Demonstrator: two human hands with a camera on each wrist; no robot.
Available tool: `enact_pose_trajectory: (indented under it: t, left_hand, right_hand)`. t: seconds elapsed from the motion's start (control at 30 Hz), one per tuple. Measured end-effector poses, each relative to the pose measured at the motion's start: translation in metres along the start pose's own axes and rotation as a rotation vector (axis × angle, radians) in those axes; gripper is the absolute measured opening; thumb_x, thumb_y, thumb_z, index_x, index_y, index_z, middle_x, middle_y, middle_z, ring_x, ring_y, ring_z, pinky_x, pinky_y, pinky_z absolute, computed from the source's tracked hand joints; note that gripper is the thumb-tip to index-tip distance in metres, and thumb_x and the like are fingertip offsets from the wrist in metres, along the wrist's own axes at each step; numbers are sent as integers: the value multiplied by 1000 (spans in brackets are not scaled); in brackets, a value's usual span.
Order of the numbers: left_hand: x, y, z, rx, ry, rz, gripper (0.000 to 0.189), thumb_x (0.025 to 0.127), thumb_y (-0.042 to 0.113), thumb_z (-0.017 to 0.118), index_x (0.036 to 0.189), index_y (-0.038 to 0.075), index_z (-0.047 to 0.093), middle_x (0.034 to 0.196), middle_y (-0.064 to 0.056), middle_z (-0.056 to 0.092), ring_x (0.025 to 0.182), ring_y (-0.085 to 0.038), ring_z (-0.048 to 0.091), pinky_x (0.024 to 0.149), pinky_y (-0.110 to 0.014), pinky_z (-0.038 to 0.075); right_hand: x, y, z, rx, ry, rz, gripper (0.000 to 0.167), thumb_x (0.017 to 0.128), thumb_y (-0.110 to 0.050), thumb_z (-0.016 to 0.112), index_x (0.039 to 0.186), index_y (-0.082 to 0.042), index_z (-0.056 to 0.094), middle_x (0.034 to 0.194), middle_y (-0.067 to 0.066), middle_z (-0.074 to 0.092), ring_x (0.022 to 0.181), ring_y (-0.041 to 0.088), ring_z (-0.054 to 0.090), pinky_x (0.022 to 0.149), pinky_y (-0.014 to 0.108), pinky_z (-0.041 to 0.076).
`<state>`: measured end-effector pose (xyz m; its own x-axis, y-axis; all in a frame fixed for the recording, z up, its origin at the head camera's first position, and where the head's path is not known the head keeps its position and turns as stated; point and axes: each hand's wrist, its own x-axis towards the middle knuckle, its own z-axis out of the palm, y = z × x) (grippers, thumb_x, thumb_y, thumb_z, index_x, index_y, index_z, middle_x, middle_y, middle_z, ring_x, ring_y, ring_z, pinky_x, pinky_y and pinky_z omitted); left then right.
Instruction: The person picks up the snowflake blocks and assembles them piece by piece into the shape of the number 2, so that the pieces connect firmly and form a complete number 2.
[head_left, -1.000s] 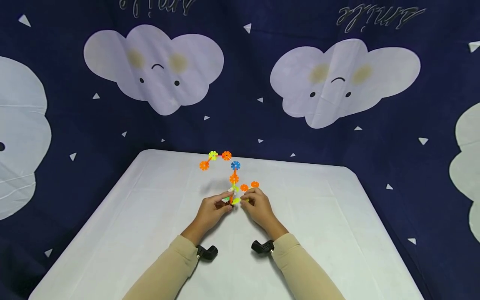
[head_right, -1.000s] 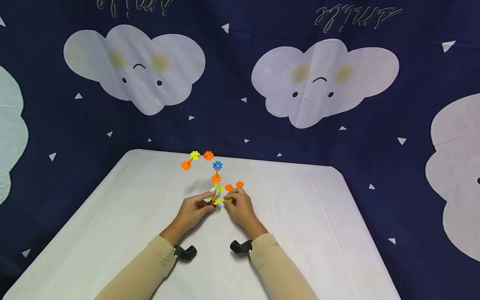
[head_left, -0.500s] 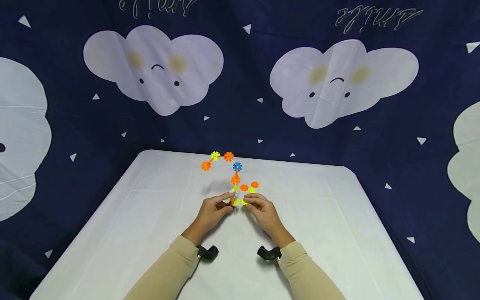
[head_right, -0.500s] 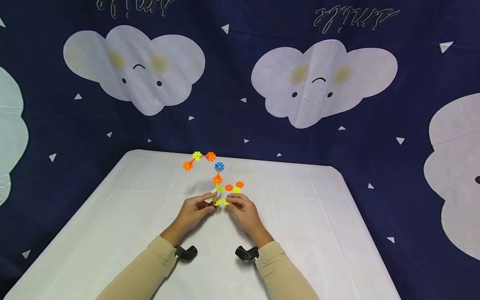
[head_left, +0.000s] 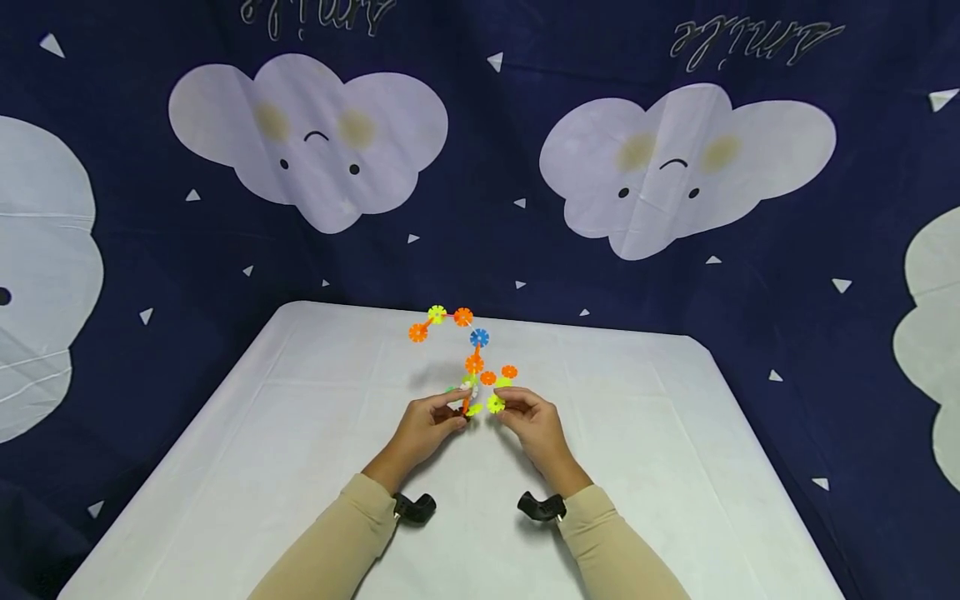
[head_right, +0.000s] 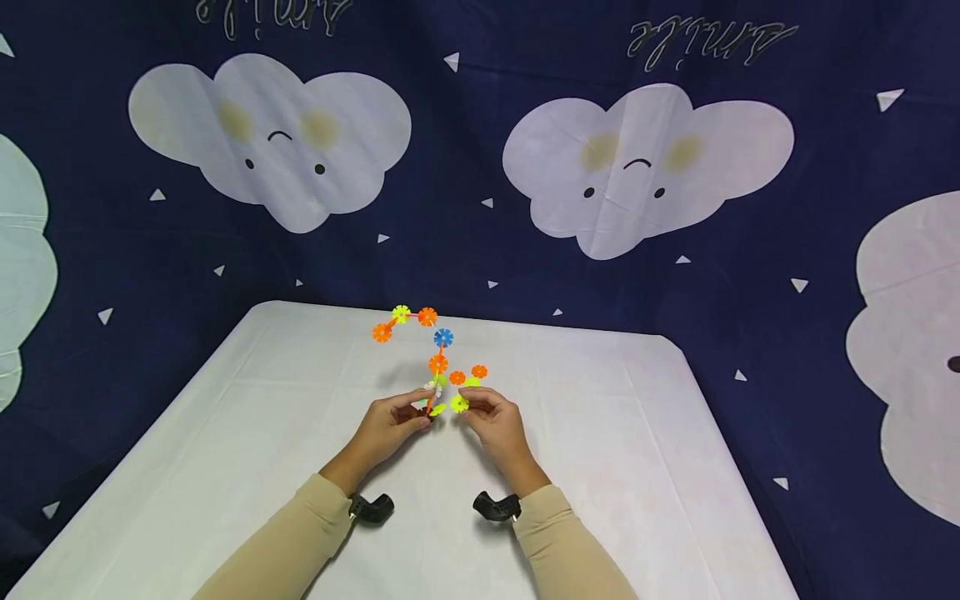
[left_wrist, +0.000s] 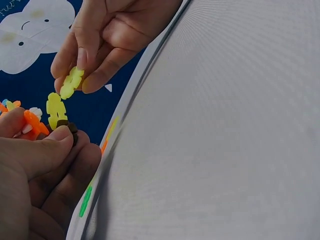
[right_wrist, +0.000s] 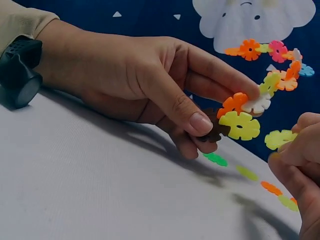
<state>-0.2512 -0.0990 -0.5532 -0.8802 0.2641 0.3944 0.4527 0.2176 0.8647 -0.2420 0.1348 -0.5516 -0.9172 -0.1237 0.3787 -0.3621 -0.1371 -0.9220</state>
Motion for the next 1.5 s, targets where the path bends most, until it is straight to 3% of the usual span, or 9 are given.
enact_pose_trajectory:
  t: [0.23,0.4,0.53,0.7,0.8,0.93,1.17,1.4,1.5]
  left_hand:
    - [-3,13,1,-9,-43,-29,48,86,-14,79,132,-2,71,120,-21,73,84,-35,72,75,-26,59]
    - [-5,33,-1,-25,-45,-11,44,87,-15,77,130,-5,71,114,-24,73,83,-33,72,74,-24,58]
    - [-5,32,-1,-22,-50,-7,43,89,-13,77,130,-6,70,113,-23,73,82,-28,71,73,-24,58]
    - [-5,35,-3,-23,-79,-17,44,89,-12,78,131,-5,71,107,-23,74,83,-35,71,74,-24,58]
    - [-3,23,-2,-14,-91,-30,45,88,-11,79,132,-4,71,105,-22,74,83,-37,70,74,-25,58]
    - [-1,4,0,-11,-86,-43,46,88,-6,81,133,0,72,104,-16,76,82,-30,70,73,-26,58]
    - [-1,2,-2,-16,-94,-27,45,89,0,83,132,5,74,99,-8,76,79,-17,69,72,-26,59]
    - [-1,3,-3,-32,-125,3,45,90,-1,83,133,4,73,103,-10,77,80,-16,70,73,-27,60]
    - [0,4,-3,-29,-126,0,45,89,-1,83,132,3,73,96,-7,77,77,-16,70,70,-26,59]
  right_hand:
    - [-1,1,0,-10,-16,-2,30,88,21,72,117,13,72,126,27,66,108,23,66,92,30,59]
    - [0,0,0,-22,-10,-6,27,88,20,72,113,12,74,121,24,69,109,23,66,92,29,58]
    - [1,1,0,-46,-10,-25,23,89,17,75,112,12,75,118,24,71,112,22,66,93,28,58]
    - [1,0,2,-70,-9,-57,20,90,15,76,110,11,76,115,25,72,113,27,66,95,29,57]
    - [1,0,4,-82,-9,-84,18,90,15,75,108,11,76,113,25,73,113,29,67,95,30,57]
    - [1,0,5,-75,-10,-117,17,89,17,75,105,13,76,112,28,72,113,25,68,95,29,57]
    - [1,0,5,-63,-13,-148,17,89,21,73,105,17,73,112,31,71,112,21,68,95,28,57]
    - [0,-1,6,-102,-17,-112,15,90,15,75,105,11,77,111,23,74,110,28,69,93,30,58]
    - [0,-2,7,-123,-18,-93,16,91,15,75,105,10,77,112,21,74,111,28,68,93,29,58]
